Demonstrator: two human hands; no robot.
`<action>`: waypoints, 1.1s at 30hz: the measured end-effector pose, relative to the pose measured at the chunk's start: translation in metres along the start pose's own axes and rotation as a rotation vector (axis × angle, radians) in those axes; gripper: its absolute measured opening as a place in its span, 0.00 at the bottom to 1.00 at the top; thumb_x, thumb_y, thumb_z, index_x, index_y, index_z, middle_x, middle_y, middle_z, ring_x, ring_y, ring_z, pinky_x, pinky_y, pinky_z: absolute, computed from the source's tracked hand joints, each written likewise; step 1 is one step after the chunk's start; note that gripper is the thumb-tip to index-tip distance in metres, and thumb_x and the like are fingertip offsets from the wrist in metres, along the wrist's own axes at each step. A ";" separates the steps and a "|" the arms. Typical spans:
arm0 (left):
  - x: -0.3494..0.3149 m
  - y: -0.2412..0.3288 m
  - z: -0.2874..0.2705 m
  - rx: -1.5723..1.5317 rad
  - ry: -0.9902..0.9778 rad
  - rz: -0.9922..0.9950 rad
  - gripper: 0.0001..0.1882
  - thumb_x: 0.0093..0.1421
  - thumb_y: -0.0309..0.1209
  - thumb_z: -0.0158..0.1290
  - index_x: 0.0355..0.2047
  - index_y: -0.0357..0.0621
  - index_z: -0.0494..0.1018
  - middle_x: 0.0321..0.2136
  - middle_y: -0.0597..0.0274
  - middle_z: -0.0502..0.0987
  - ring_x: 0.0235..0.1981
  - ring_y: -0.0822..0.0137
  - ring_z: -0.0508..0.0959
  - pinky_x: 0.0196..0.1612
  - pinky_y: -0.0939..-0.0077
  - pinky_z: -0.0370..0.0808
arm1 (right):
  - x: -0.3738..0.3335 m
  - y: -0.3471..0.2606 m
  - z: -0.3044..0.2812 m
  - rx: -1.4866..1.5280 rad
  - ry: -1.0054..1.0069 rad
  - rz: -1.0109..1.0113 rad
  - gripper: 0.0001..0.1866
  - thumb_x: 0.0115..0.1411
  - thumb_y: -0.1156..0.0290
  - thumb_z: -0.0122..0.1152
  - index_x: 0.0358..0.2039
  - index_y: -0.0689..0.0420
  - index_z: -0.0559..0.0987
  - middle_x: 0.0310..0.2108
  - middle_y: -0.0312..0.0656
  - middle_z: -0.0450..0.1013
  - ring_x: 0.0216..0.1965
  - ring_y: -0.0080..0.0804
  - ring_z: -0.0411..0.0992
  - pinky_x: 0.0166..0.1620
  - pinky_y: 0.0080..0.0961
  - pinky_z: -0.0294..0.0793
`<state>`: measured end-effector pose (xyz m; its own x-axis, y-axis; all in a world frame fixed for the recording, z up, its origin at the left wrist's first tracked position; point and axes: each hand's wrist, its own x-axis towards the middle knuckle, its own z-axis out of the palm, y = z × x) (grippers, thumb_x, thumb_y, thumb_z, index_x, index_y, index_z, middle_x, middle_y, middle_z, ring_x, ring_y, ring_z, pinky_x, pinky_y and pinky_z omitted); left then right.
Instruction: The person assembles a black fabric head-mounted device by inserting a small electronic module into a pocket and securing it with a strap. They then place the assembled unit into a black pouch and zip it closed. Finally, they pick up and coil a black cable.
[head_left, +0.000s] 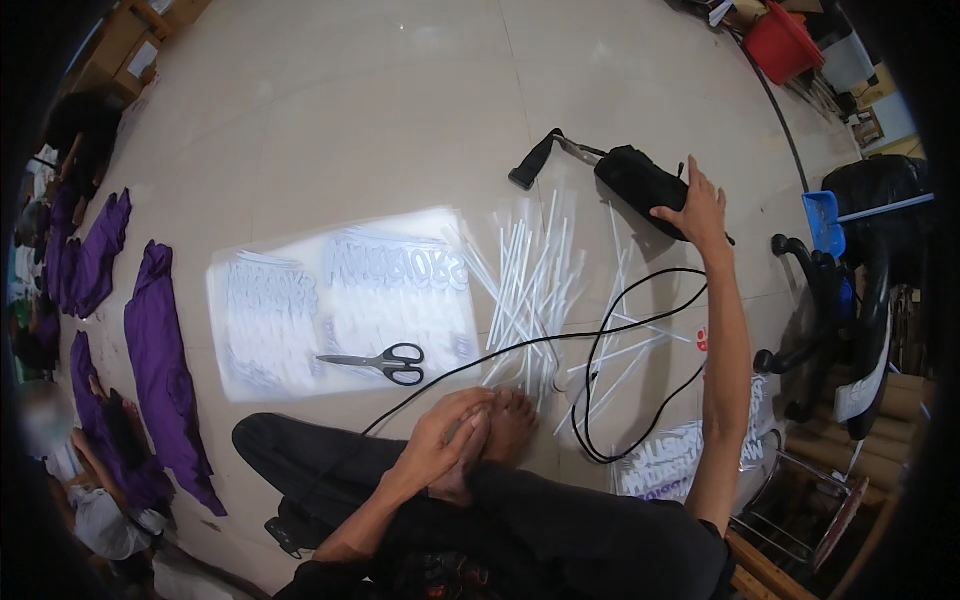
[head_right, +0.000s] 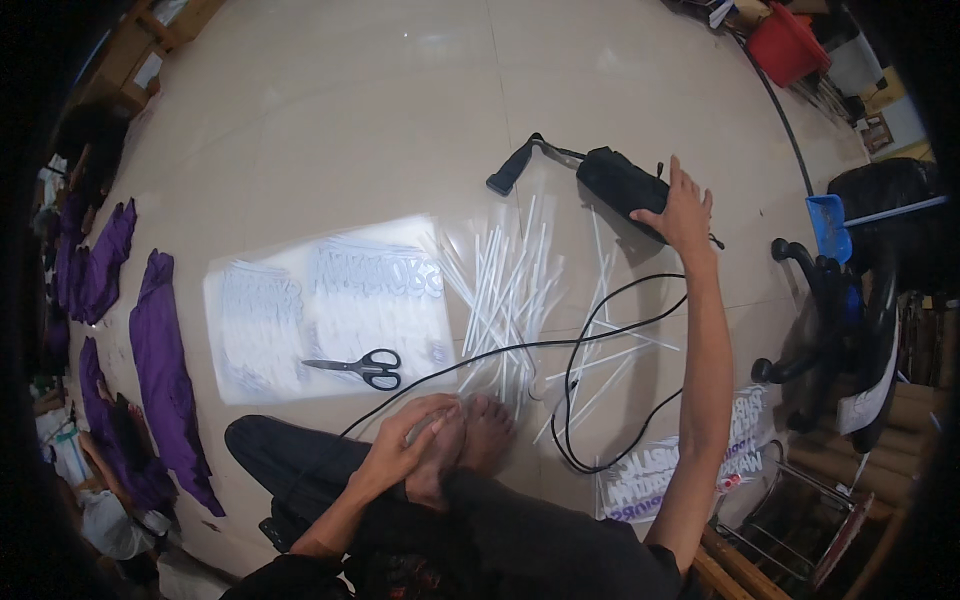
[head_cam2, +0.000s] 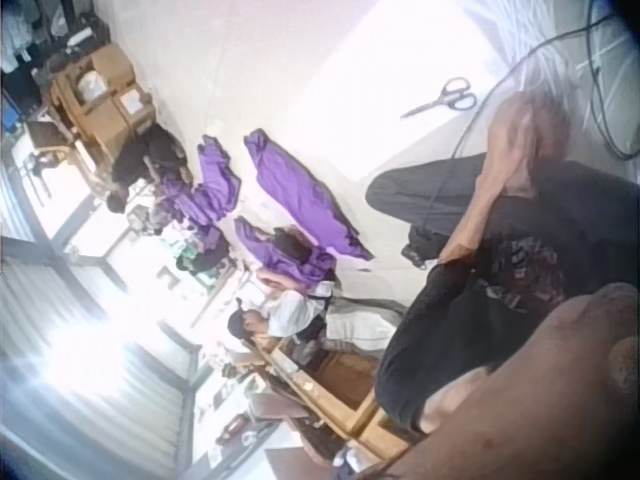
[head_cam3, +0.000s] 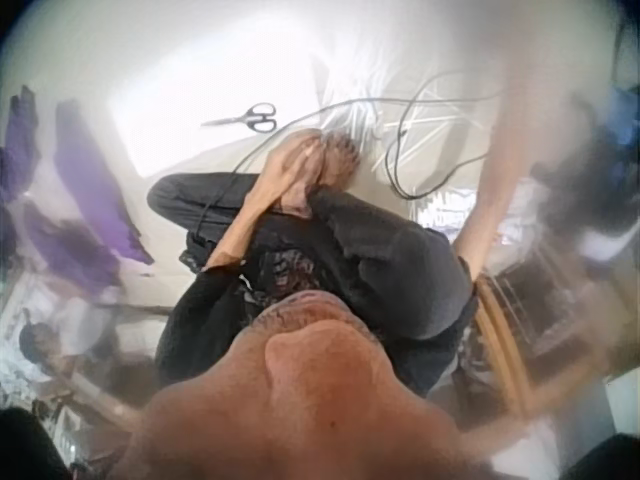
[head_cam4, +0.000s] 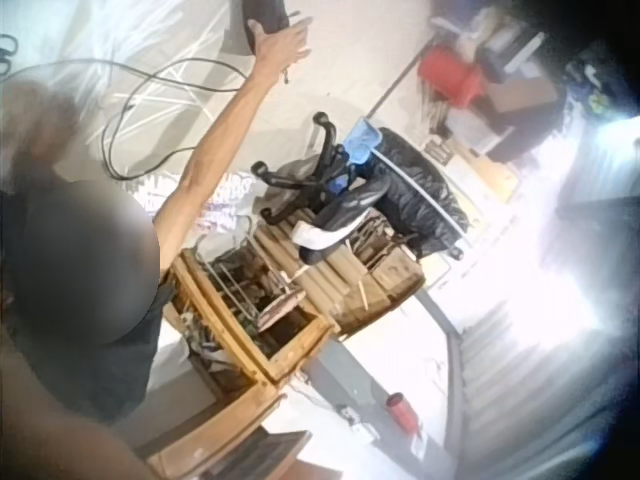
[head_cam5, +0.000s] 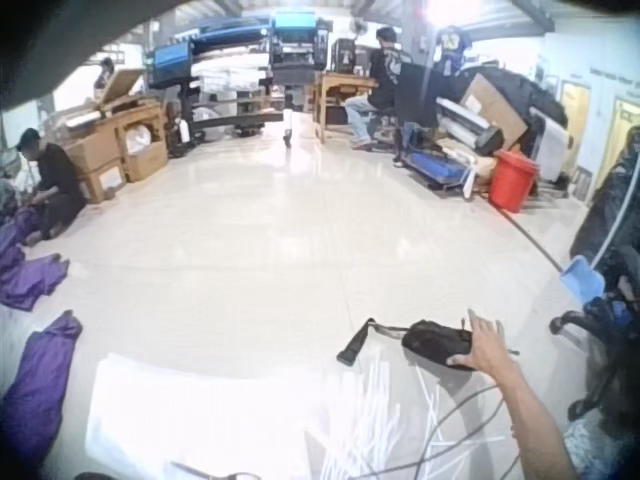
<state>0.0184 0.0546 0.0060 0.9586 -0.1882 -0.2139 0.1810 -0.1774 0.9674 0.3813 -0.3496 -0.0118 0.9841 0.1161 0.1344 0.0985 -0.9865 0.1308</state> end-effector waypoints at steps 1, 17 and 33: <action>0.001 0.004 -0.002 0.012 -0.006 0.013 0.17 0.68 0.23 0.51 0.57 0.36 0.75 0.55 0.50 0.79 0.59 0.54 0.77 0.64 0.66 0.70 | -0.005 -0.003 0.001 -0.006 -0.030 0.001 0.64 0.43 0.44 0.81 0.73 0.55 0.56 0.62 0.48 0.70 0.64 0.47 0.69 0.68 0.66 0.58; -0.056 -0.002 -0.024 0.198 -0.004 0.052 0.19 0.67 0.26 0.53 0.57 0.39 0.74 0.54 0.46 0.78 0.57 0.46 0.76 0.61 0.57 0.72 | -0.069 -0.019 0.096 -0.275 0.268 -0.083 0.34 0.62 0.71 0.50 0.71 0.53 0.64 0.68 0.44 0.64 0.71 0.44 0.58 0.71 0.59 0.52; -0.295 -0.066 -0.070 0.490 1.419 -0.267 0.24 0.62 0.16 0.50 0.59 0.42 0.74 0.62 0.50 0.72 0.66 0.51 0.70 0.69 0.60 0.63 | -0.132 -0.057 0.094 0.150 0.289 -0.149 0.40 0.68 0.51 0.63 0.73 0.55 0.60 0.73 0.50 0.57 0.71 0.50 0.60 0.68 0.52 0.62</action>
<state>-0.2612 0.1897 0.0145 0.3752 0.9029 0.2097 0.5624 -0.4015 0.7228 0.2596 -0.3195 -0.1295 0.8767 0.2672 0.4001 0.2798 -0.9597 0.0277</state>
